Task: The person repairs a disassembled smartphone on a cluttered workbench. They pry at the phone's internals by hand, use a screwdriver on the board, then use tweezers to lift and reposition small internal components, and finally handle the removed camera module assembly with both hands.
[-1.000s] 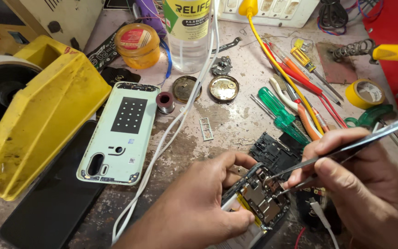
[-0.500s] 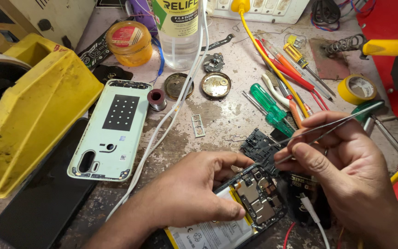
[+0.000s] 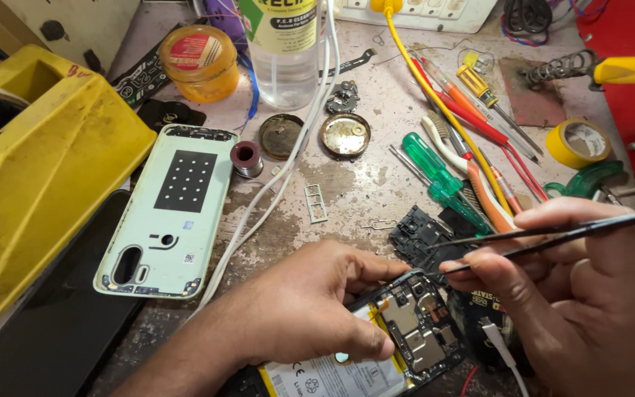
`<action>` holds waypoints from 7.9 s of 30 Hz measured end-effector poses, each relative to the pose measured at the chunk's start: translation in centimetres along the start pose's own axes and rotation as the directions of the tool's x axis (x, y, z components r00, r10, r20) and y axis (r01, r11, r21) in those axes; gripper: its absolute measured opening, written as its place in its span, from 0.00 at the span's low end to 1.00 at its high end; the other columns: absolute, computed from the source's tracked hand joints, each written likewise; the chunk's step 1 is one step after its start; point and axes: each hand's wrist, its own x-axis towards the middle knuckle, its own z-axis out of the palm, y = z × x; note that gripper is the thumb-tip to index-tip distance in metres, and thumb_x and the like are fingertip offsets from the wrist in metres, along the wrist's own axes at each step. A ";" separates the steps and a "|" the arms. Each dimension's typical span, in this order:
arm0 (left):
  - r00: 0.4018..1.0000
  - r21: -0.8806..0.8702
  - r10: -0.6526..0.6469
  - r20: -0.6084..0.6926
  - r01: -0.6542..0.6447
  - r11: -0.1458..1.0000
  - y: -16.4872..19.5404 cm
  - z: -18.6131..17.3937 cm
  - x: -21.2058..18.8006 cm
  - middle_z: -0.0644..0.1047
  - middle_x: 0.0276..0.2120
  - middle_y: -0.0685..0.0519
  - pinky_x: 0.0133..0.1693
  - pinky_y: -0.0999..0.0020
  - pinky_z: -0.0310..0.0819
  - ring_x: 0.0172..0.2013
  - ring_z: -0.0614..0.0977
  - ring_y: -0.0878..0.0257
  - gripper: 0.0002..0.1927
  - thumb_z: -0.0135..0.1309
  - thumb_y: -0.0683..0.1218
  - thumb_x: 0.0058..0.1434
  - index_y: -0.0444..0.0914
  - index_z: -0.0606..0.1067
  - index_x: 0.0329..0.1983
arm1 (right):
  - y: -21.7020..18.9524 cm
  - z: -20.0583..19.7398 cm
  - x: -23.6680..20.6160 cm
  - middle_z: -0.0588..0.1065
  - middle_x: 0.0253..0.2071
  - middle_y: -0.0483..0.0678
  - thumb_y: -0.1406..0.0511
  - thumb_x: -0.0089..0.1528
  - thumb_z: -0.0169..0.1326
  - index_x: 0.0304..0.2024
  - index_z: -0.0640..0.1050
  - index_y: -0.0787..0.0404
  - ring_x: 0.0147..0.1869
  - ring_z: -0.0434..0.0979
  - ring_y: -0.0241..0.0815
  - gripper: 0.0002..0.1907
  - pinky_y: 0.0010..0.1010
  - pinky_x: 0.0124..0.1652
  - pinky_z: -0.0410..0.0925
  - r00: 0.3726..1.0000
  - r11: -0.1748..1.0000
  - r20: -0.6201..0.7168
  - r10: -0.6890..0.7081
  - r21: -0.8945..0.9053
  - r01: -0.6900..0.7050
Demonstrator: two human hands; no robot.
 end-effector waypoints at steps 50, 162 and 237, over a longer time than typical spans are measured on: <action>0.995 0.005 0.093 0.047 -0.093 0.996 -0.1 0.1 -0.3 0.83 0.49 0.51 0.54 0.71 0.75 0.47 0.80 0.71 0.29 0.59 0.35 0.52 0.30 0.75 0.61 | 0.2 -0.2 -0.4 0.78 0.41 0.55 0.74 0.65 0.53 0.56 0.61 0.62 0.46 0.88 0.48 0.20 0.40 0.48 0.83 0.987 0.975 0.159 -0.007 0.220 -0.029; 0.998 -0.153 0.048 0.041 -0.041 0.987 -0.3 0.1 -0.7 0.81 0.54 0.46 0.54 0.70 0.77 0.52 0.81 0.67 0.35 0.60 0.33 0.53 0.26 0.68 0.67 | 2.1 -4.1 -1.7 0.75 0.31 0.45 0.74 0.61 0.58 0.45 0.71 0.63 0.30 0.73 0.26 0.13 0.18 0.29 0.70 0.950 0.995 0.311 0.012 -0.101 0.020; 0.986 0.045 0.039 -0.164 -0.032 0.998 0.1 0.8 -0.3 0.84 0.49 0.46 0.50 0.70 0.81 0.49 0.85 0.64 0.35 0.63 0.37 0.45 0.30 0.73 0.61 | 8.5 -10.1 1.2 0.82 0.59 0.53 0.63 0.65 0.57 0.64 0.72 0.66 0.62 0.80 0.39 0.26 0.28 0.60 0.70 -0.141 0.344 0.860 0.490 -0.340 -0.875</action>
